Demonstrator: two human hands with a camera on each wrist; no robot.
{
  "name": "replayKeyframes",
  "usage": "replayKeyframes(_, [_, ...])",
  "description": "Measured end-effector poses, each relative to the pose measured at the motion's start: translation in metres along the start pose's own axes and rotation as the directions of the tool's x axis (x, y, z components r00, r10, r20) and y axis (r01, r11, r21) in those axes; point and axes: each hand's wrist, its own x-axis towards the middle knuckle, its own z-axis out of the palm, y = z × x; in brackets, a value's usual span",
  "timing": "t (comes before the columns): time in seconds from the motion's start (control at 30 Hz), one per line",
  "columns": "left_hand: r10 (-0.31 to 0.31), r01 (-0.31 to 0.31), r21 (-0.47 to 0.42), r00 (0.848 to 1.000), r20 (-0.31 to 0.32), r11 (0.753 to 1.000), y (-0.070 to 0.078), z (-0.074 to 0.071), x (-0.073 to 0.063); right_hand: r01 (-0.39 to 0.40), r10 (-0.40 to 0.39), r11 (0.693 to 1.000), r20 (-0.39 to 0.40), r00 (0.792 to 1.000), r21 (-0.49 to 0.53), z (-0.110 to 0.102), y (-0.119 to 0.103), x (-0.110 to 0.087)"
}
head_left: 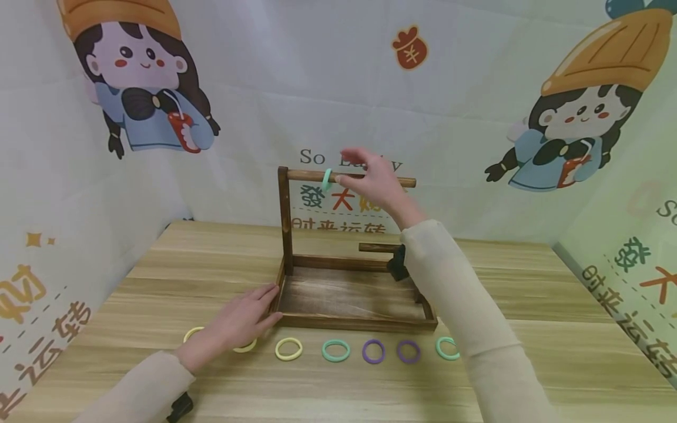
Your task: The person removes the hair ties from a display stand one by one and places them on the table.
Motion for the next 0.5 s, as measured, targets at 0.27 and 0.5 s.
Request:
replayKeyframes(0.27, [0.011, -0.011, 0.011, 1.000, -0.008, 1.000, 0.000, 0.002, 0.001, -0.030, 0.030, 0.999, 0.025, 0.999, -0.012, 0.012, -0.003, 0.004])
replayKeyframes(0.5, [0.019, -0.019, 0.009, 1.000, -0.015, 1.000, 0.000, 0.002, 0.001, -0.069, 0.075, 0.990, 0.049, 0.996, -0.120, 0.019, -0.008, 0.006])
